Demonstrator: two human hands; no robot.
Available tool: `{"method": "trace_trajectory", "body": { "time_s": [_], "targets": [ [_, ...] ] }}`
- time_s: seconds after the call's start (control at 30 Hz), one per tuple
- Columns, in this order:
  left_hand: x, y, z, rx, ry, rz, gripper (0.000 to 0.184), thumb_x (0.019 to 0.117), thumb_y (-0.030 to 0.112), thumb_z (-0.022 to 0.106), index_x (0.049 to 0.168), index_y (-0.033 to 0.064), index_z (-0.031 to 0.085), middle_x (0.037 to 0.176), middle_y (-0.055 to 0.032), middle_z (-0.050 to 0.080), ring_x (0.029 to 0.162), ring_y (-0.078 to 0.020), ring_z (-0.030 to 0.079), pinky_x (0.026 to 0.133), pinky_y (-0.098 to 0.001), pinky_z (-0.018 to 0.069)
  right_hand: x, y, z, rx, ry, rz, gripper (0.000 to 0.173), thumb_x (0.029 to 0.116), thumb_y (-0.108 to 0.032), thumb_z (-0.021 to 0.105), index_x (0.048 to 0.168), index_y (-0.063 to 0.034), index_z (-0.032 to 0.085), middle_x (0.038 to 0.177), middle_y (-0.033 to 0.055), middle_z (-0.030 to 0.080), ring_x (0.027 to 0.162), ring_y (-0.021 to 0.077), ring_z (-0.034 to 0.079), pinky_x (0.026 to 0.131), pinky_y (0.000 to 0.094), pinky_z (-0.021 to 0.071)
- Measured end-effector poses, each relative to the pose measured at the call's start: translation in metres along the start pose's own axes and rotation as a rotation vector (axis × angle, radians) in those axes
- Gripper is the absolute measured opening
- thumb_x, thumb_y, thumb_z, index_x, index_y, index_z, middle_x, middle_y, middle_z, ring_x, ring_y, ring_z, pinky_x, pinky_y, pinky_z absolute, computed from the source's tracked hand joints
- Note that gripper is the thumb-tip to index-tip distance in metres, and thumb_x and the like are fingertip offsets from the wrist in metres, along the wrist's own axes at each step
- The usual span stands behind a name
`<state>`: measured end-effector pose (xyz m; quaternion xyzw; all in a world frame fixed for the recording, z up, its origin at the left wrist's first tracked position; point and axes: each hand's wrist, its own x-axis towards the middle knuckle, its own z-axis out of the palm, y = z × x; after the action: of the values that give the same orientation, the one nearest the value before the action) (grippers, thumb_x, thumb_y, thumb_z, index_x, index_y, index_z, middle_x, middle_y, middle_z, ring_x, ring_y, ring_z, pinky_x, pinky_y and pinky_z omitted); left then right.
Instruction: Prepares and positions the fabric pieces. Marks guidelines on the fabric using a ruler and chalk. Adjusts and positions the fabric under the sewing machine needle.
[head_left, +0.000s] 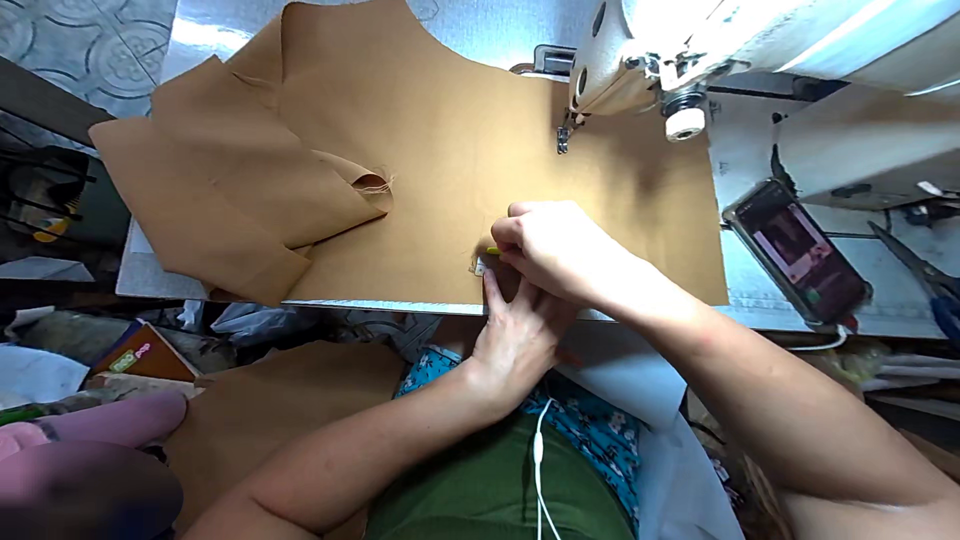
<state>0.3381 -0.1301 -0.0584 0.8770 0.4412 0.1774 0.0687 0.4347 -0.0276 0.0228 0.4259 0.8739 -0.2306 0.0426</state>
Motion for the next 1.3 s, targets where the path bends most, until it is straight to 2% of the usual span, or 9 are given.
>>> {"method": "trace_trajectory", "body": {
  "time_s": [0.37,0.47,0.7,0.8,1.0,1.1,1.17,1.23,1.3],
  "targets": [
    [0.002,0.0,-0.003,-0.057,-0.055,-0.013,0.06,0.0842,0.058,0.069,0.125,0.0141,0.073,0.129,-0.0122,0.069,0.126,-0.0451,0.059,0.093,-0.0827,0.0376,-0.016,0.023,-0.011,-0.108,-0.102,-0.067,0.01,0.0956,-0.006,0.065,0.087,-0.0019,0.07,0.084,0.0126,0.062,0.08,0.0289,0.065,0.067,0.0438,0.0496],
    [0.003,0.001,-0.006,-0.051,-0.088,-0.018,0.06,0.086,0.058,0.067,0.126,0.0134,0.072,0.124,-0.013,0.068,0.124,-0.0457,0.06,0.094,-0.0827,0.0378,-0.034,0.036,-0.008,-0.127,-0.051,-0.078,0.011,0.0937,-0.003,0.066,0.083,-0.0014,0.069,0.079,0.0125,0.061,0.077,0.0289,0.066,0.064,0.0432,0.0501],
    [0.004,0.002,-0.005,-0.054,-0.064,-0.027,0.072,0.0852,0.059,0.068,0.144,0.0184,0.06,0.118,-0.0124,0.069,0.119,-0.0431,0.061,0.094,-0.0821,0.035,-0.08,0.06,0.004,-0.217,0.103,-0.051,0.008,0.0842,0.001,0.076,0.079,-0.0021,0.071,0.071,0.0128,0.059,0.066,0.0314,0.065,0.054,0.0443,0.0501],
    [0.005,0.002,-0.006,-0.055,-0.074,-0.03,0.073,0.0851,0.06,0.068,0.146,0.0195,0.059,0.117,-0.0125,0.068,0.119,-0.0427,0.061,0.094,-0.0815,0.0355,-0.095,0.067,0.006,-0.252,0.114,-0.006,0.01,0.082,0.001,0.078,0.079,-0.0037,0.07,0.071,0.0115,0.059,0.066,0.0307,0.066,0.056,0.0448,0.0512],
    [0.005,0.002,-0.007,-0.055,-0.073,-0.03,0.072,0.0847,0.058,0.069,0.144,0.0192,0.06,0.115,-0.0119,0.068,0.117,-0.0424,0.062,0.093,-0.0811,0.0362,-0.115,0.081,0.013,-0.236,0.207,0.035,0.007,0.0851,-0.002,0.076,0.084,-0.0003,0.068,0.075,0.0145,0.062,0.07,0.0345,0.067,0.06,0.0488,0.0528],
    [0.007,0.003,-0.008,-0.067,-0.088,-0.036,0.071,0.0854,0.058,0.069,0.144,0.0189,0.061,0.116,-0.0129,0.068,0.117,-0.0428,0.061,0.093,-0.0814,0.0358,-0.128,0.083,0.006,-0.13,0.267,0.175,0.011,0.0951,-0.008,0.065,0.095,0.0021,0.067,0.086,0.0184,0.064,0.078,0.0394,0.067,0.064,0.0573,0.0523],
    [0.006,0.003,-0.008,-0.08,-0.089,-0.044,0.071,0.0854,0.057,0.07,0.144,0.0187,0.06,0.116,-0.0131,0.068,0.117,-0.043,0.061,0.093,-0.0815,0.0355,-0.136,0.082,0.001,-0.016,0.325,0.27,0.019,0.1005,-0.015,0.055,0.102,0.0002,0.065,0.091,0.0155,0.065,0.08,0.0345,0.067,0.066,0.0551,0.0519],
    [0.007,0.003,-0.008,-0.076,-0.087,-0.044,0.071,0.0852,0.057,0.07,0.144,0.0191,0.06,0.115,-0.0131,0.068,0.117,-0.0429,0.061,0.094,-0.0814,0.0357,-0.14,0.078,0.001,0.078,0.368,0.359,0.021,0.1027,-0.025,0.047,0.106,-0.0088,0.059,0.082,0.0028,0.062,0.072,0.0158,0.063,0.061,0.0374,0.0505],
    [0.007,0.003,-0.007,-0.075,-0.086,-0.04,0.071,0.0852,0.057,0.07,0.145,0.0191,0.06,0.116,-0.0135,0.068,0.118,-0.0432,0.061,0.094,-0.0817,0.0355,-0.136,0.07,0.004,0.173,0.377,0.379,0.023,0.1039,-0.024,0.045,0.111,-0.0086,0.06,0.082,0.0006,0.058,0.069,0.0097,0.056,0.06,0.0318,0.0463]
  ]
}}
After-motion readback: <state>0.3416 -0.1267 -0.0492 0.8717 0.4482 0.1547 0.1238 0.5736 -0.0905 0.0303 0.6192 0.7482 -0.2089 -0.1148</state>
